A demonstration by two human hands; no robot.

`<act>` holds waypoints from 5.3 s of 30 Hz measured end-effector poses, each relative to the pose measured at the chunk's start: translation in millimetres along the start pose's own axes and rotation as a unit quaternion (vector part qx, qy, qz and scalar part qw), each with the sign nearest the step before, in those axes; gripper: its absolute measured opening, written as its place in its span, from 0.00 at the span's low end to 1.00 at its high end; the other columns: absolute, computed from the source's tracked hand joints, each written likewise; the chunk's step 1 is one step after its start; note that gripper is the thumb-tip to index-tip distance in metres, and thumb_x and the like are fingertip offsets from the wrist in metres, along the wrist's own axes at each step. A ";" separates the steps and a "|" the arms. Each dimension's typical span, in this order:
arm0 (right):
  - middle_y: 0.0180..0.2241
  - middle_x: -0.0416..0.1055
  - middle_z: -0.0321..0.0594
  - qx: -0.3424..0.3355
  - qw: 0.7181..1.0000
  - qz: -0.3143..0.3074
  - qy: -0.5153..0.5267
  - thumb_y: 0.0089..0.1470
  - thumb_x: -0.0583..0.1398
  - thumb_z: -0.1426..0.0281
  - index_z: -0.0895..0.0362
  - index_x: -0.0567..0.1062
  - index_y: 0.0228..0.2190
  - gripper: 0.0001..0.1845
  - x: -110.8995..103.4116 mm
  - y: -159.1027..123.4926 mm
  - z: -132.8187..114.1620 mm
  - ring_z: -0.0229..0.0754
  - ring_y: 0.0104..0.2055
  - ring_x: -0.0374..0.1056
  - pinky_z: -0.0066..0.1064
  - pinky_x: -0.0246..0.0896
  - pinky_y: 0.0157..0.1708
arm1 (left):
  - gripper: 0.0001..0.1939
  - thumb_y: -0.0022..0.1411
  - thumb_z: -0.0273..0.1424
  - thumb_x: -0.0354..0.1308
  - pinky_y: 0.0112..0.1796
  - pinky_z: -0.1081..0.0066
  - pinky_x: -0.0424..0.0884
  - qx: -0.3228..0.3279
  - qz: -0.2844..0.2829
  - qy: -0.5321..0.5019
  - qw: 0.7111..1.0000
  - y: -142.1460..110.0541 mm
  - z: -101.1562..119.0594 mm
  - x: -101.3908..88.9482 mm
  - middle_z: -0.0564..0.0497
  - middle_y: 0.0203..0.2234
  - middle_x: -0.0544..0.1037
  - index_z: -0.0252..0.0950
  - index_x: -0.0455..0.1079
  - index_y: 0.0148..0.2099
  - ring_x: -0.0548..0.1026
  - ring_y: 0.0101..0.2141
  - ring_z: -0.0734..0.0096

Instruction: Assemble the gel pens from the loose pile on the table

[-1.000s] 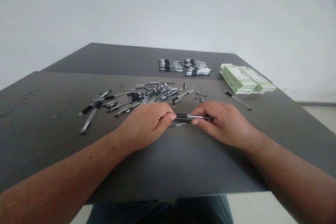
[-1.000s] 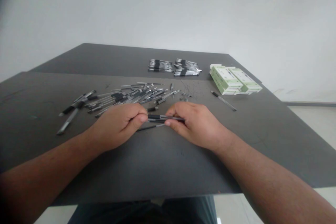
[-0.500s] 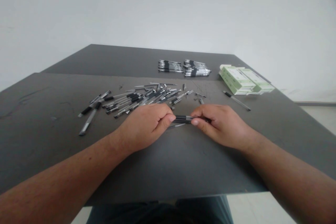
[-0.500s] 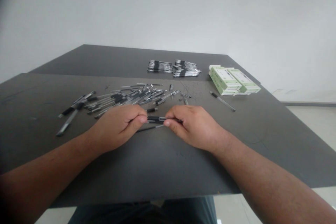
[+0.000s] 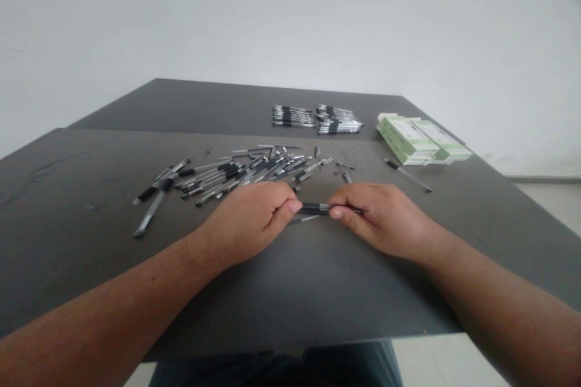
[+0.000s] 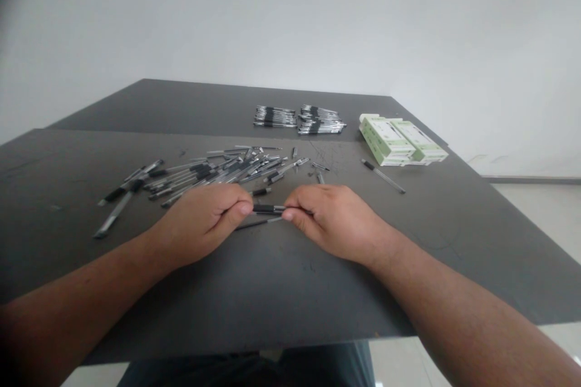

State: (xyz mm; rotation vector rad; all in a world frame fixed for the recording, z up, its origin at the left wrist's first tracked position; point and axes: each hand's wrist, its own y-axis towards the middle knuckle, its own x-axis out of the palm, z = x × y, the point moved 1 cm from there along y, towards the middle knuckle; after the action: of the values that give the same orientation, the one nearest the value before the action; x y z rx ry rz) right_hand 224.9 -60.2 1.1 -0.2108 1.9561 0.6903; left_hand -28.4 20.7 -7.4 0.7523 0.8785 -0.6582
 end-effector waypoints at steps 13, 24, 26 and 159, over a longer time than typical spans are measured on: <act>0.31 0.83 0.36 0.023 1.000 0.019 0.006 0.76 0.58 0.63 0.53 0.81 0.39 0.14 -1.3 -0.8 0.1 0.40 0.32 0.79 0.29 0.66 0.33 | 0.15 0.75 0.38 0.52 0.33 0.66 0.63 -0.005 0.011 -0.014 1.000 -0.7 0.2 -1.3 0.52 0.29 0.80 0.39 0.76 0.40 0.75 0.30 0.66; 0.35 0.85 0.38 0.003 1.000 0.004 0.018 0.75 0.59 0.66 0.54 0.82 0.42 0.12 -0.7 -0.5 0.2 0.40 0.36 0.81 0.29 0.69 0.37 | 0.17 0.77 0.37 0.50 0.33 0.67 0.63 0.023 0.014 -0.011 1.000 -1.8 0.6 -1.7 0.52 0.29 0.80 0.38 0.77 0.40 0.76 0.30 0.66; 0.36 0.85 0.38 0.008 1.000 0.018 0.016 0.73 0.61 0.66 0.54 0.82 0.43 0.10 -0.8 -0.4 -0.5 0.40 0.37 0.81 0.29 0.70 0.37 | 0.16 0.77 0.37 0.51 0.33 0.67 0.63 0.023 0.014 -0.013 1.000 -1.9 0.8 -1.8 0.52 0.29 0.80 0.38 0.77 0.40 0.75 0.30 0.66; 0.34 0.85 0.37 0.021 1.000 -0.010 0.012 0.73 0.61 0.66 0.53 0.82 0.42 0.10 0.3 -1.3 -4.2 0.41 0.35 0.80 0.31 0.67 0.36 | 0.17 0.76 0.39 0.52 0.36 0.65 0.67 -0.007 -0.012 -0.006 1.000 -1.4 -0.2 0.6 0.50 0.33 0.85 0.39 0.80 0.42 0.79 0.34 0.64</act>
State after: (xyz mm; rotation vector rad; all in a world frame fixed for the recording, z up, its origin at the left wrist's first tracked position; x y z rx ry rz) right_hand 222.0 -63.5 1.7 -0.2130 1.9872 0.6351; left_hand -29.3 20.0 -8.5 0.7257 0.8812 -0.6755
